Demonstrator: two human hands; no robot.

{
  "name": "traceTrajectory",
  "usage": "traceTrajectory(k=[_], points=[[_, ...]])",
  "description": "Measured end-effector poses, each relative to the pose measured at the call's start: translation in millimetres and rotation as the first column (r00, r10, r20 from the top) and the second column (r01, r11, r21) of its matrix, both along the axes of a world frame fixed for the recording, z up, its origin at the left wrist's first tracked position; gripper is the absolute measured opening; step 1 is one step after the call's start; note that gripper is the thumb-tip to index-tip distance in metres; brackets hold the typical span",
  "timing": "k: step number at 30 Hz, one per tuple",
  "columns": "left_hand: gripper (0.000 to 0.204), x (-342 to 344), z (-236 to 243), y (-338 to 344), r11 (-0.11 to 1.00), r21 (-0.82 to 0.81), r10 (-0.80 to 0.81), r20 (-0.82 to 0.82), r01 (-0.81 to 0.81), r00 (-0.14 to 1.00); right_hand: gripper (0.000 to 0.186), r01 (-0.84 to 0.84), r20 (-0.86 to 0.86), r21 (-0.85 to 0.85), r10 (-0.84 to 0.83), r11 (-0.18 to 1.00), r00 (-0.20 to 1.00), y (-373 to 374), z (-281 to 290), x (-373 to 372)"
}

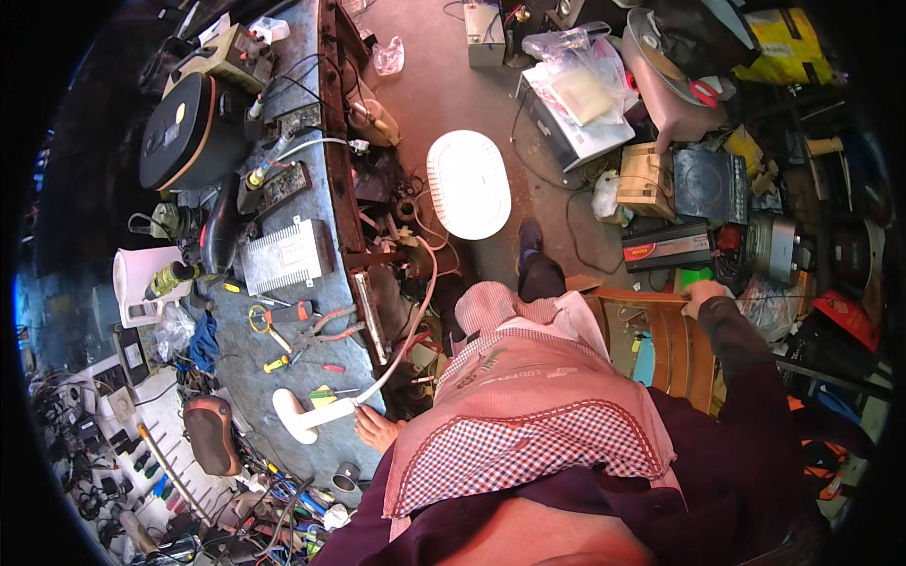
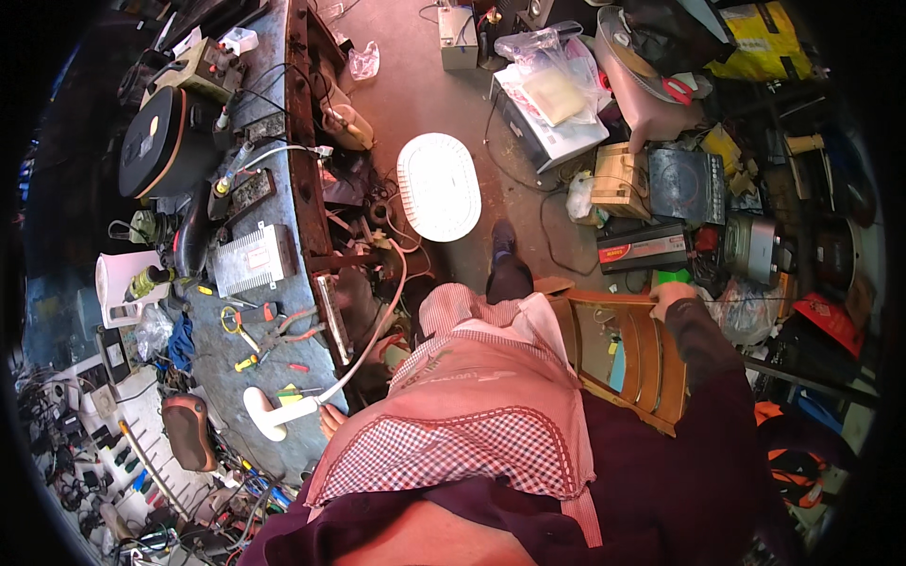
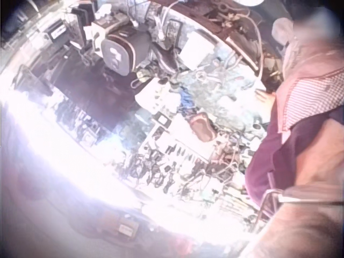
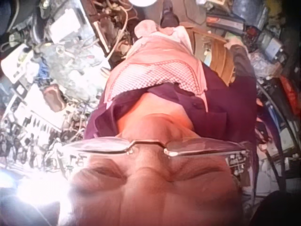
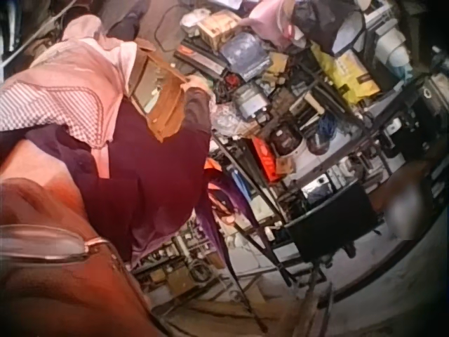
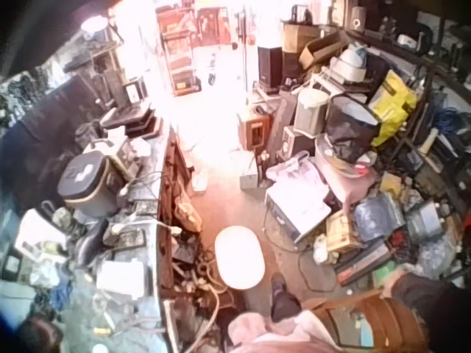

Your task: The person reassembles a white handheld appliance by aligning its internal circuit board and snapping the casing together. They then use a small blade to pry and adjust the seam along the handle. Finally, they handle a white basin-like component, turning it over to inspect its underside.

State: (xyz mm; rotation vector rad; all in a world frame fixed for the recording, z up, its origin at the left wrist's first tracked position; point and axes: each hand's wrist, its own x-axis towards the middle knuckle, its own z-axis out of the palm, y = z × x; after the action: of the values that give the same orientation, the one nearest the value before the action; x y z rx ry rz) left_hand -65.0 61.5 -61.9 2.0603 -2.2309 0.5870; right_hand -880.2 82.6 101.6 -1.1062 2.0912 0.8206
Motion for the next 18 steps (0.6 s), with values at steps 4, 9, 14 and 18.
traceTrajectory(k=[4,9,14,18], points=[[0.079,4.8,-19.7,-28.7,1.000,-0.018,-0.009,-0.017,0.009,1.000,0.040,-0.175,0.043,0.018,0.174,0.984,0.984,7.8,-24.4,41.2],[0.072,11.5,-25.2,-24.6,1.000,-0.019,0.012,-0.036,-0.012,0.999,0.035,-0.187,0.049,0.083,0.183,0.979,0.982,100.1,-31.9,123.9],[0.066,28.0,-31.1,-9.9,0.999,-0.006,0.042,-0.052,-0.042,0.998,0.029,0.023,0.153,0.134,-0.043,0.991,0.987,201.8,-73.8,177.2],[0.061,20.0,-30.9,-32.7,0.992,-0.105,0.057,-0.120,-0.070,0.991,0.028,0.141,0.130,0.120,-0.157,0.983,0.979,242.7,-72.4,210.7]])
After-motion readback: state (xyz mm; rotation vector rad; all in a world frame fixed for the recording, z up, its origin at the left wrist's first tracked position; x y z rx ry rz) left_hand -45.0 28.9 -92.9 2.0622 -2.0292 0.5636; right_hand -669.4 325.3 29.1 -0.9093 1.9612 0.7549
